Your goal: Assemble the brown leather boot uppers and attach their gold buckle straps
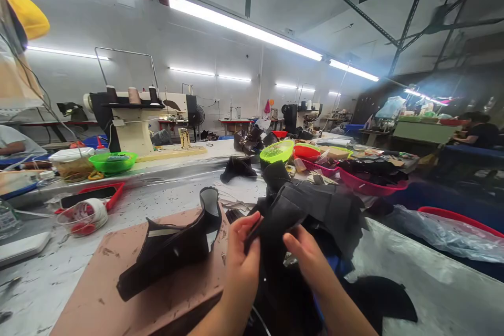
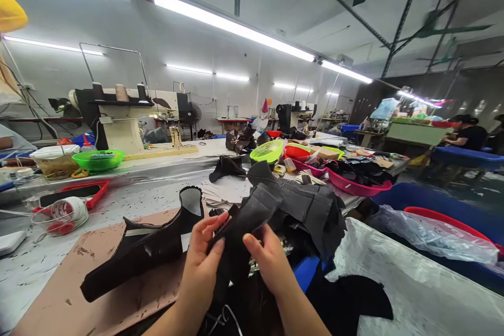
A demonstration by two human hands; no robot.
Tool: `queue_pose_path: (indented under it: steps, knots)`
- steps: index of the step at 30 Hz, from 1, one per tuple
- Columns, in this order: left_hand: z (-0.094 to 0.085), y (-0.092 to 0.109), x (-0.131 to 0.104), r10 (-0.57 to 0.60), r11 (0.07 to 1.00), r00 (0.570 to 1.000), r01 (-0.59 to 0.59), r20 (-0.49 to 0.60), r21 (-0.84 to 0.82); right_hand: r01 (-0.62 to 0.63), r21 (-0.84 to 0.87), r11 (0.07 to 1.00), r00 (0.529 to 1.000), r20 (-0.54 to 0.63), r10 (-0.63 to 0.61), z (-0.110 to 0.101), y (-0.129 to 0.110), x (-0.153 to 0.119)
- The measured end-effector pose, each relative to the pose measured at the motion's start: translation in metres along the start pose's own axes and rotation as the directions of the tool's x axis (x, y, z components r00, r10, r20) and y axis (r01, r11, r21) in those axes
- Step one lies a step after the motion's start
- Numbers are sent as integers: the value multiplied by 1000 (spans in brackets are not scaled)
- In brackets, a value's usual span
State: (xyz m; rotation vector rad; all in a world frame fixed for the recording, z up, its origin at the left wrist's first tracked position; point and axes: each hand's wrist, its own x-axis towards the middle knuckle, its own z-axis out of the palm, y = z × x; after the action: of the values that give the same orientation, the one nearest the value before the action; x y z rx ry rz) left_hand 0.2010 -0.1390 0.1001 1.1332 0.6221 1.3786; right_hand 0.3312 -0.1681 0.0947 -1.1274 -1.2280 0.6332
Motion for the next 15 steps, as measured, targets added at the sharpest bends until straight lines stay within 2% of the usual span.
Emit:
queue_pose_path:
  steps: [3,5,6,8,10,11,15]
  knots:
    - [3,-6,-4,37,998,999,-38,18,58,3,-180,984,991,-132,-28,18,-2,7]
    - [1,-7,-1,-44,996,999,42,23,84,57,-274,960,988,-124,-94,20,-2,8]
    - [-1,-6,2,-122,989,991,116,57,95,93,-298,950,987,-95,-126,19,-2,8]
    - [-5,-4,7,-307,951,935,293,177,99,139,-310,941,986,-44,-160,15,-1,9]
    - [-8,-4,9,-408,911,878,411,249,44,124,-313,942,985,-77,-156,9,-1,9]
    - [-9,-5,9,-418,903,875,429,244,6,100,-318,943,982,-119,-145,7,-1,10]
    - [-11,-13,5,-373,920,917,385,146,-71,17,-310,951,951,-289,-112,3,-2,15]
